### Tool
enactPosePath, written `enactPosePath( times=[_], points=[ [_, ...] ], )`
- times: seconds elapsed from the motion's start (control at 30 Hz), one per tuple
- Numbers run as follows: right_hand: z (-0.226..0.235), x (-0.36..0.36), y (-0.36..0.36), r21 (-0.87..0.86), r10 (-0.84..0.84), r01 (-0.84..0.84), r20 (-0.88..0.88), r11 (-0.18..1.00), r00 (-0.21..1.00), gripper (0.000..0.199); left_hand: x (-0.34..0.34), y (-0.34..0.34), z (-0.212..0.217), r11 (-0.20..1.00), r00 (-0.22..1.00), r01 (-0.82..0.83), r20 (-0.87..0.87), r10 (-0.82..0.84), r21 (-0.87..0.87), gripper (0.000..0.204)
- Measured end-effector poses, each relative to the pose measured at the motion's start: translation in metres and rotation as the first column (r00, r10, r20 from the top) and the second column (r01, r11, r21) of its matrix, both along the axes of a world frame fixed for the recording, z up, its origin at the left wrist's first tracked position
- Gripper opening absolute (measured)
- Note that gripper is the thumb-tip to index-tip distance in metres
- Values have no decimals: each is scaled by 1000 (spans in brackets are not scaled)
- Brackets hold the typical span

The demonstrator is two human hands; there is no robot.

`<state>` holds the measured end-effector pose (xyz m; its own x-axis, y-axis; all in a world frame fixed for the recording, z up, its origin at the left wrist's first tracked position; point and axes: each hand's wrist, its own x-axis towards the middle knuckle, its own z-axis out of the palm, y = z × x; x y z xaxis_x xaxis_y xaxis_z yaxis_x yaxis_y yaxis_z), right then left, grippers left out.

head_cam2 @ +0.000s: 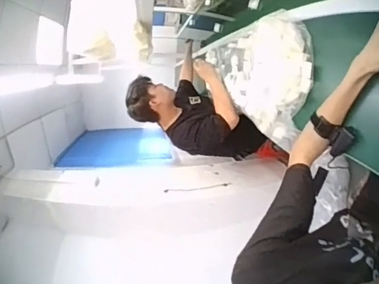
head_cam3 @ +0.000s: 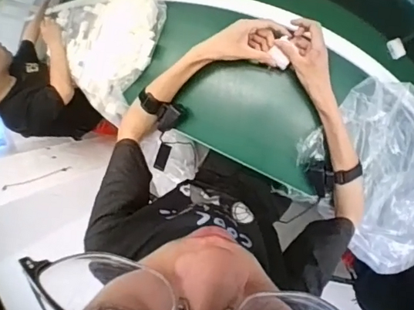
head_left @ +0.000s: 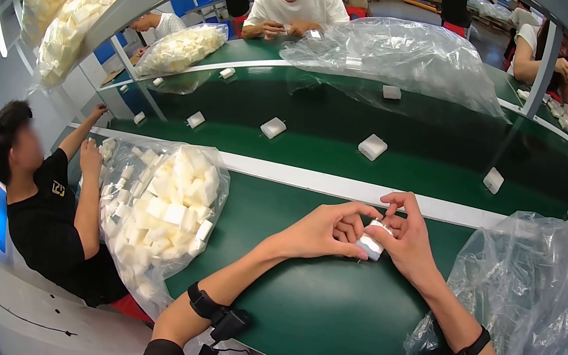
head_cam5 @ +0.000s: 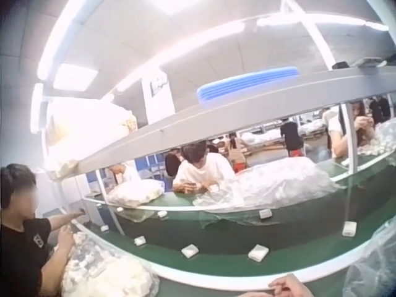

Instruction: Assembling and packaging small white rectangular components on a factory production line.

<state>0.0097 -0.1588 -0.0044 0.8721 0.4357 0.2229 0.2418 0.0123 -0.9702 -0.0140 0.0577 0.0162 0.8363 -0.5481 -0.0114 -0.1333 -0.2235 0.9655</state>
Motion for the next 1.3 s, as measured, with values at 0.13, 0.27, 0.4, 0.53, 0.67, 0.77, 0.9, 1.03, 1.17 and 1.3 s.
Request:
enactPosePath(
  times=[0.13,0.27,0.4,0.53,0.67,0.77,0.9,1.03,1.17,1.3],
  points=[
    [7,-3,-2,97,155,-150,-52,984,986,46,-1,2,5,983,987,-112,-131,93,-148,55],
    [8,-3,-3,65,229,-232,44,971,972,51,1,3,0,976,987,-129,-122,108,-177,54],
    [10,-7,-3,102,213,-211,-12,972,977,55,-1,2,4,981,990,-111,-106,95,-158,50],
    [11,-9,-1,122,148,-145,-20,982,989,52,-2,-1,-3,965,985,-163,-99,145,-206,50],
    [13,-10,2,123,92,-103,95,987,991,49,-7,-7,-5,920,977,-196,-143,156,-340,50],
    [10,-12,2,97,32,-51,190,994,981,51,-9,-8,-6,911,979,-198,-123,164,-362,50],
    [4,-11,1,75,-15,-9,316,997,949,57,-5,-6,-5,909,986,-170,-69,155,-380,56],
    [4,-11,1,113,-33,-1,305,994,952,60,-6,-6,-1,905,987,-159,-52,151,-395,77],
    [3,-9,0,101,-40,4,356,995,934,60,-7,-6,3,937,982,-174,19,188,-305,75],
    [-1,-8,-3,6,-71,76,436,997,897,62,-10,-9,7,913,977,-201,-13,211,-356,75]
  ],
)
